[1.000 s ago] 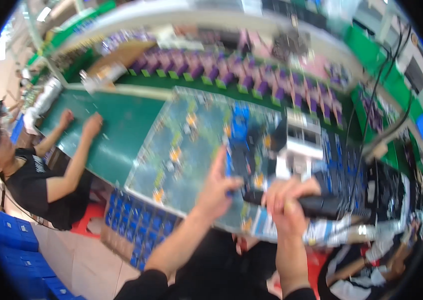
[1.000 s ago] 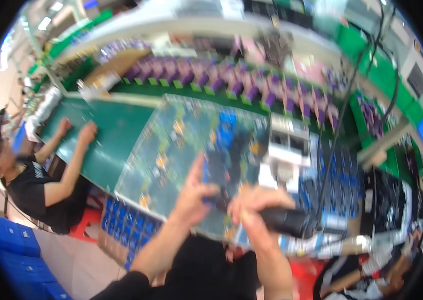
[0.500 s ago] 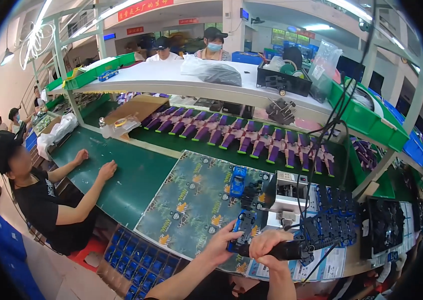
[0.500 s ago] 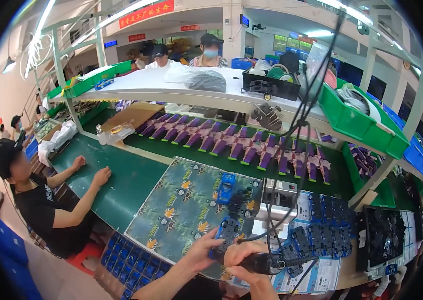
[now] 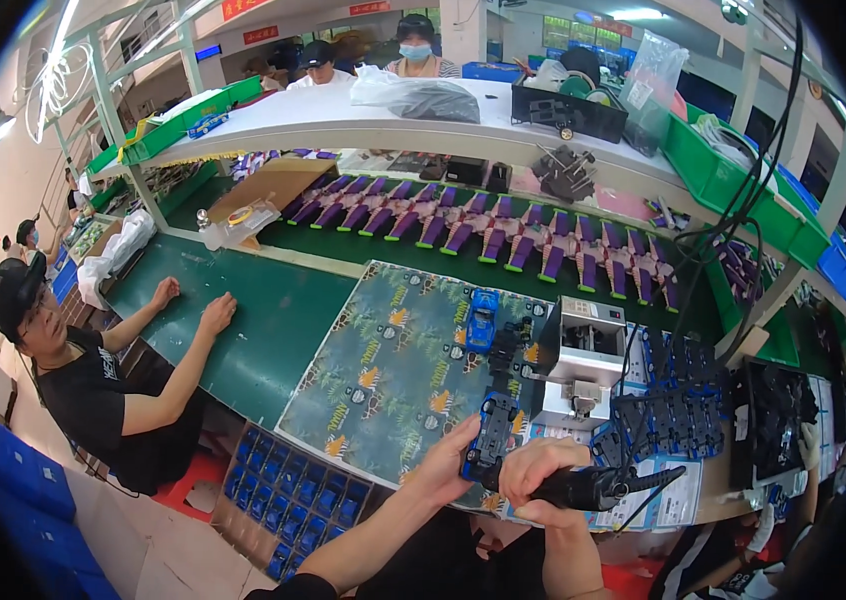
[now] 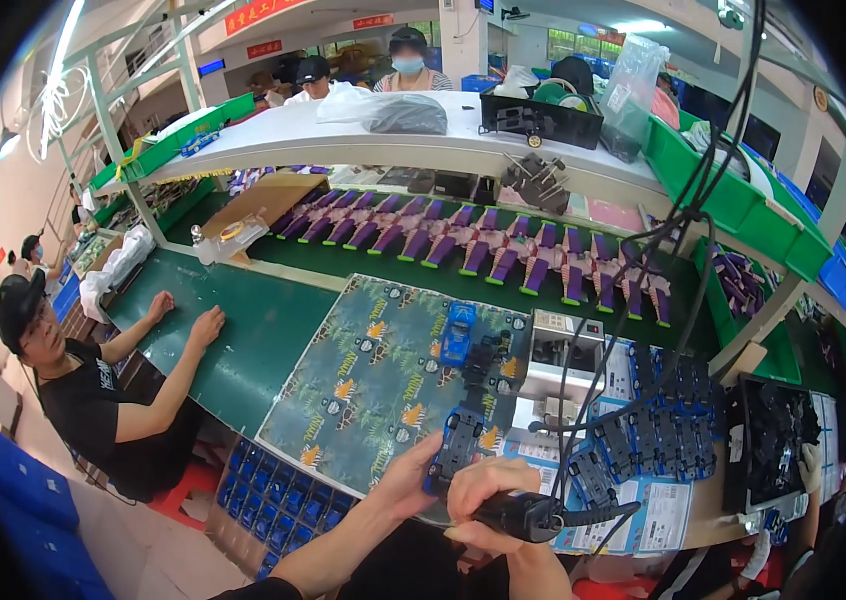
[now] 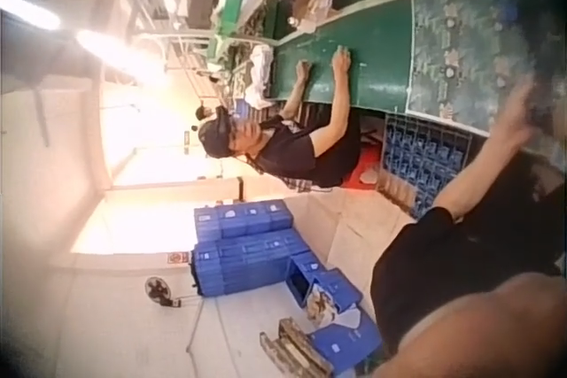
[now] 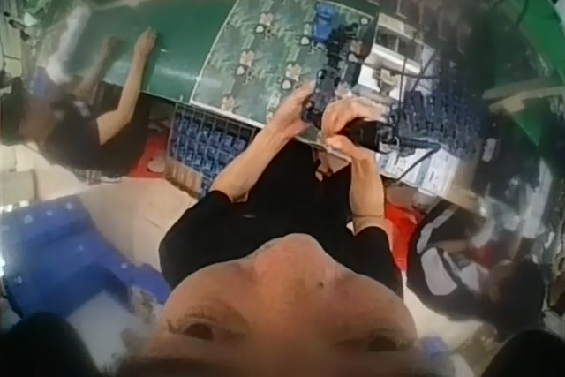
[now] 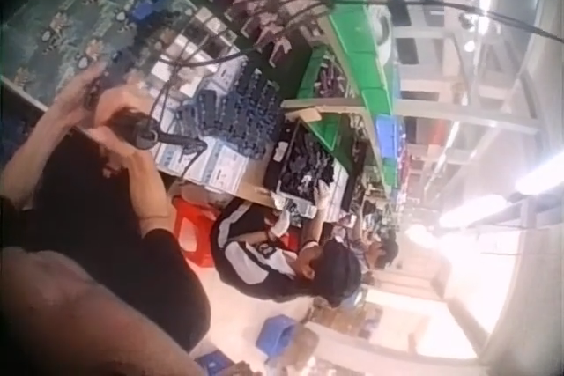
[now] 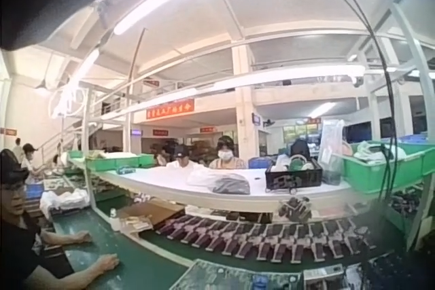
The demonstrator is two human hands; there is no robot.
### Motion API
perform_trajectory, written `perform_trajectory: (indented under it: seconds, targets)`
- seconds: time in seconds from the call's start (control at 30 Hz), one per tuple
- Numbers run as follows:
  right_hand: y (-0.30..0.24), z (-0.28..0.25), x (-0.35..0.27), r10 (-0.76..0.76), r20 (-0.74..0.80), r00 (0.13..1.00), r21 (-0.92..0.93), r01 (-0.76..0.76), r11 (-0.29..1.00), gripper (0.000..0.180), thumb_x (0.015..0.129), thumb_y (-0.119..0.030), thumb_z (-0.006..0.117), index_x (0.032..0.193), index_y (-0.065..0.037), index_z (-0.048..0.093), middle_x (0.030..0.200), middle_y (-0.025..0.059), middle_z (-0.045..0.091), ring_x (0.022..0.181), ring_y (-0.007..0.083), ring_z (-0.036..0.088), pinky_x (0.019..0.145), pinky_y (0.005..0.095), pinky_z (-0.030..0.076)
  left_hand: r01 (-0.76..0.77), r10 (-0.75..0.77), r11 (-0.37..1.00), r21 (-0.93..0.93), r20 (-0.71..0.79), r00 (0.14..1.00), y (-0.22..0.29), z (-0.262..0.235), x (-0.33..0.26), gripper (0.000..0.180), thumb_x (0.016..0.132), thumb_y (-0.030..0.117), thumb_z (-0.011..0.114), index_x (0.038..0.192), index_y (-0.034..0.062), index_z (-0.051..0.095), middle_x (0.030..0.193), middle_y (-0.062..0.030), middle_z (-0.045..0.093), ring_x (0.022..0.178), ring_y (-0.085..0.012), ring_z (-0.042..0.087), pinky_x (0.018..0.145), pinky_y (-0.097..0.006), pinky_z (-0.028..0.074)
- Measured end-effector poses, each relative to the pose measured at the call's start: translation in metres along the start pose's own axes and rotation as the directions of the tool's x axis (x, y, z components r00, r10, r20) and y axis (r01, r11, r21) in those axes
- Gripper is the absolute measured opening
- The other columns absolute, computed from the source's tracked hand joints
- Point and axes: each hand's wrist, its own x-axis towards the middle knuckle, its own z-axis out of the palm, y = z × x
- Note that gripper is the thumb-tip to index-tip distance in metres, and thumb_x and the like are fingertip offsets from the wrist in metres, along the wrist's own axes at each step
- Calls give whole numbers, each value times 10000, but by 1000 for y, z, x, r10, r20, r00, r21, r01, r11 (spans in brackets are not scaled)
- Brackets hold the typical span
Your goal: The person assembles toy cars on a workbench by fitting chassis components into the car bodies, securing them with an electric screwdriver, and sliding the assembled cars to the adjacent worker.
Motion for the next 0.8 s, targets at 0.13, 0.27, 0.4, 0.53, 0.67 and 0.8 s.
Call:
perform_trajectory:
  seconds: [0.13,0.27,0.4,0.53,0.67,0.8]
  targets:
    - [-5,1,-1,11,31,999,-18,-11,1000,256,696,-59,807,752,4,565,575,95,573,448,202,542,461,322,469,14,-14,1000,22,-22,1000,-3,-1,-2,362,1053,260,419,1355,68,471,1192,-110,632,1075,-233,639,926,-392,540]
    - [-7,1,-3,-3,62,998,-24,5,1000,268,689,-66,823,766,5,576,583,99,589,463,212,567,478,325,490,6,-4,999,47,-43,999,-6,5,-5,333,1046,304,438,1237,53,542,1116,-131,659,1043,-235,650,932,-403,530]
    - [-11,2,-5,-1,89,996,-21,3,1000,275,701,-80,829,769,5,576,590,102,596,468,213,573,485,324,499,23,-21,999,45,-39,999,-8,4,-8,353,1048,307,431,1282,59,521,1155,-125,646,1059,-239,643,941,-412,527]
    - [-17,1,-7,14,96,995,-47,-10,999,290,716,-105,836,779,6,576,589,97,595,471,212,576,487,326,505,32,-30,999,43,-36,999,-10,7,-8,356,1050,302,426,1300,63,509,1169,-128,640,1077,-247,634,949,-420,524]
    - [-17,1,-5,10,130,992,-18,-7,1000,280,700,-61,848,807,0,597,607,90,604,515,214,618,488,277,475,34,-32,998,45,-41,999,-9,4,-9,350,1049,291,427,1305,65,503,1172,-133,638,1081,-251,632,952,-425,522]
    - [-21,3,-6,2,129,992,-27,1,1000,275,699,-53,847,809,2,600,609,88,605,520,216,621,494,282,483,30,-29,998,51,-24,999,-9,7,-11,342,1048,276,432,1306,62,501,1165,-141,639,1076,-250,633,950,-427,523]
